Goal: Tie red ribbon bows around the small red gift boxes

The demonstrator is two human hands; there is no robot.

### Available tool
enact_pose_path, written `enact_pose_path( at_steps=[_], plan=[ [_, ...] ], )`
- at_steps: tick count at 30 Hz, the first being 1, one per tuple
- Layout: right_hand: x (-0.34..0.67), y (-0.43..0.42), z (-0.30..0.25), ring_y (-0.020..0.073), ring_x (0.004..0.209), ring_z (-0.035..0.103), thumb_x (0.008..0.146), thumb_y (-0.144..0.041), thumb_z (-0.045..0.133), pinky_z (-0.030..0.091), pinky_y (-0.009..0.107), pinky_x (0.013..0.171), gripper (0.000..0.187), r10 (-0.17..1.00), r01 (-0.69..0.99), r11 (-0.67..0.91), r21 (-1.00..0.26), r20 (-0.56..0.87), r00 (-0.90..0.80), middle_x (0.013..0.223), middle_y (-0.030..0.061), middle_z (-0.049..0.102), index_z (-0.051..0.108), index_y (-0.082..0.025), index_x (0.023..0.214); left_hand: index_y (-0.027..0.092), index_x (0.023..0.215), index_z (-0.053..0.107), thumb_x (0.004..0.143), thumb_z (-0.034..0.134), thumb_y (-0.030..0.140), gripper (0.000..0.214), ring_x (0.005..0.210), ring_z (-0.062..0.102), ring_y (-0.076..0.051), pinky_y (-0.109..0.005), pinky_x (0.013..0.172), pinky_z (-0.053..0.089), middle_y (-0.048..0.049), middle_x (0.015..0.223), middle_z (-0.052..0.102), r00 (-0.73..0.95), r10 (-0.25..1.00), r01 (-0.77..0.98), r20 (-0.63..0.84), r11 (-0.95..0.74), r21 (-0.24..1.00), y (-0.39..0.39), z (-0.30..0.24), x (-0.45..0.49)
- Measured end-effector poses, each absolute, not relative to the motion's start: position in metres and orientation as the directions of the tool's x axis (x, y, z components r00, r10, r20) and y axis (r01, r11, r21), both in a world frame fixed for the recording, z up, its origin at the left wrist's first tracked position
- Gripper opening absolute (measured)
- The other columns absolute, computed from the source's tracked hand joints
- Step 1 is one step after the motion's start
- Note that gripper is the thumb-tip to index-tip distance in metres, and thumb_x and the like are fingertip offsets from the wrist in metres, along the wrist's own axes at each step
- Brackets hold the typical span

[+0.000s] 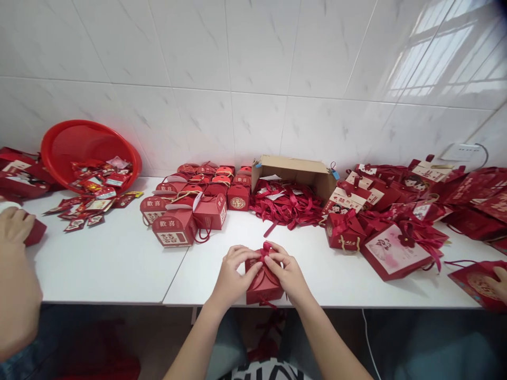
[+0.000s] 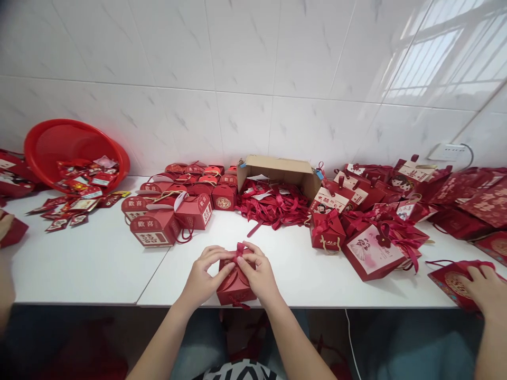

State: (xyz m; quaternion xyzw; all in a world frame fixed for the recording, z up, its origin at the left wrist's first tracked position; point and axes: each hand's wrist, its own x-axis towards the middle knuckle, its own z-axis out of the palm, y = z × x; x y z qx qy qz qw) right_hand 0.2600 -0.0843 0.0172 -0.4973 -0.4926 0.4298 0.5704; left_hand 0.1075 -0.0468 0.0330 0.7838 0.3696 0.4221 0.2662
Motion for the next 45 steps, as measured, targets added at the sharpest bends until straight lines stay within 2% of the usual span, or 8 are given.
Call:
enact_pose_path(
  at_steps=[6, 10, 16, 21, 25, 29, 35, 45],
  plan=[
    [0.262, -0.091, 0.019, 0.0243, 0.105, 0.058, 0.087, -0.042, 0.049, 0.041, 0.040, 0.095, 0.033, 0.945, 0.114, 0.116, -0.987, 0.145, 0.292, 0.111, 0.0100, 0.065, 0.071, -0.019, 0.081, 0.021, 0.076, 0.071, 0.077, 0.064, 0.021, 0.006, 0.097, 0.061, -0.021, -0.034, 0.085, 0.050, -0.0051, 0.084, 0.072, 0.334, 0.838, 0.263, 0.432, -0.523, 0.811, -0.045, 0.020, 0.107],
    [0.280, -0.084, 0.022, 0.0214, 0.092, 0.062, 0.079, -0.025, 0.057, 0.045, 0.037, 0.086, 0.025, 0.956, 0.366, 0.225, -0.903, 0.276, 0.094, 0.103, 0.0054, 0.068, 0.065, -0.022, 0.103, 0.022, 0.080, 0.070, 0.078, 0.062, 0.019, 0.009, 0.103, 0.060, -0.020, -0.034, 0.092, 0.047, -0.0042, 0.090, 0.072, 0.446, 0.807, 0.248, 0.388, -0.528, 0.812, -0.043, 0.024, 0.101],
    [0.295, -0.084, 0.040, 0.0205, 0.086, 0.061, 0.079, -0.015, 0.057, 0.037, 0.040, 0.086, 0.022, 0.897, 0.664, 0.352, -0.660, 0.440, -0.038, 0.088, 0.0042, 0.070, 0.065, -0.022, 0.098, 0.021, 0.081, 0.068, 0.078, 0.061, 0.021, 0.008, 0.101, 0.062, -0.021, -0.037, 0.094, 0.044, -0.0051, 0.095, 0.071, 0.468, 0.806, 0.315, 0.363, -0.536, 0.783, -0.044, 0.033, 0.100],
    [0.307, -0.101, 0.064, 0.0164, 0.060, 0.057, 0.083, -0.033, 0.058, 0.038, 0.030, 0.064, 0.020, 0.942, 0.772, 0.301, -0.559, 0.298, -0.152, 0.061, -0.0013, 0.063, 0.066, -0.025, 0.099, 0.021, 0.080, 0.066, 0.078, 0.060, 0.020, 0.007, 0.103, 0.061, -0.022, -0.038, 0.094, 0.042, -0.0055, 0.097, 0.071, 0.478, 0.802, 0.335, 0.357, -0.542, 0.770, -0.042, 0.034, 0.102],
    [0.312, -0.097, 0.068, 0.0167, 0.064, 0.058, 0.086, -0.043, 0.053, 0.041, 0.029, 0.061, 0.026, 0.941, 0.743, 0.306, -0.595, 0.308, -0.141, 0.074, 0.0033, 0.067, 0.070, -0.023, 0.088, 0.022, 0.081, 0.065, 0.079, 0.059, 0.021, 0.007, 0.102, 0.061, -0.021, -0.037, 0.093, 0.040, -0.0045, 0.100, 0.070, 0.497, 0.787, 0.354, 0.365, -0.568, 0.743, -0.042, 0.037, 0.102],
    [0.302, -0.083, 0.060, 0.0167, 0.075, 0.059, 0.082, -0.038, 0.060, 0.045, 0.028, 0.065, 0.029, 0.914, 0.587, 0.385, -0.712, 0.383, -0.135, 0.091, 0.0058, 0.067, 0.065, -0.021, 0.105, 0.023, 0.084, 0.064, 0.080, 0.058, 0.021, 0.007, 0.100, 0.061, -0.020, -0.039, 0.094, 0.034, -0.0016, 0.095, 0.070, 0.531, 0.757, 0.425, 0.381, -0.626, 0.653, -0.046, 0.045, 0.101],
    [0.288, -0.079, 0.049, 0.0142, 0.066, 0.057, 0.085, -0.026, 0.055, 0.043, 0.025, 0.060, 0.013, 0.926, 0.447, 0.368, -0.816, 0.366, -0.094, 0.072, 0.0012, 0.065, 0.063, -0.019, 0.077, 0.023, 0.083, 0.062, 0.083, 0.054, 0.022, 0.008, 0.092, 0.060, -0.018, -0.040, 0.092, 0.029, 0.0004, 0.088, 0.069, 0.565, 0.713, 0.503, 0.415, -0.696, 0.512, -0.055, 0.058, 0.098],
    [0.284, -0.090, 0.031, 0.0139, 0.066, 0.054, 0.091, -0.028, 0.044, 0.041, 0.025, 0.062, 0.016, 0.924, 0.430, 0.322, -0.844, 0.379, 0.052, 0.074, 0.0002, 0.058, 0.052, -0.020, 0.081, 0.020, 0.074, 0.055, 0.079, 0.051, 0.018, 0.006, 0.080, 0.056, -0.016, -0.036, 0.086, 0.034, 0.0015, 0.078, 0.063, 0.570, 0.759, 0.551, 0.313, -0.637, 0.539, -0.052, 0.060, 0.090]
  ],
)
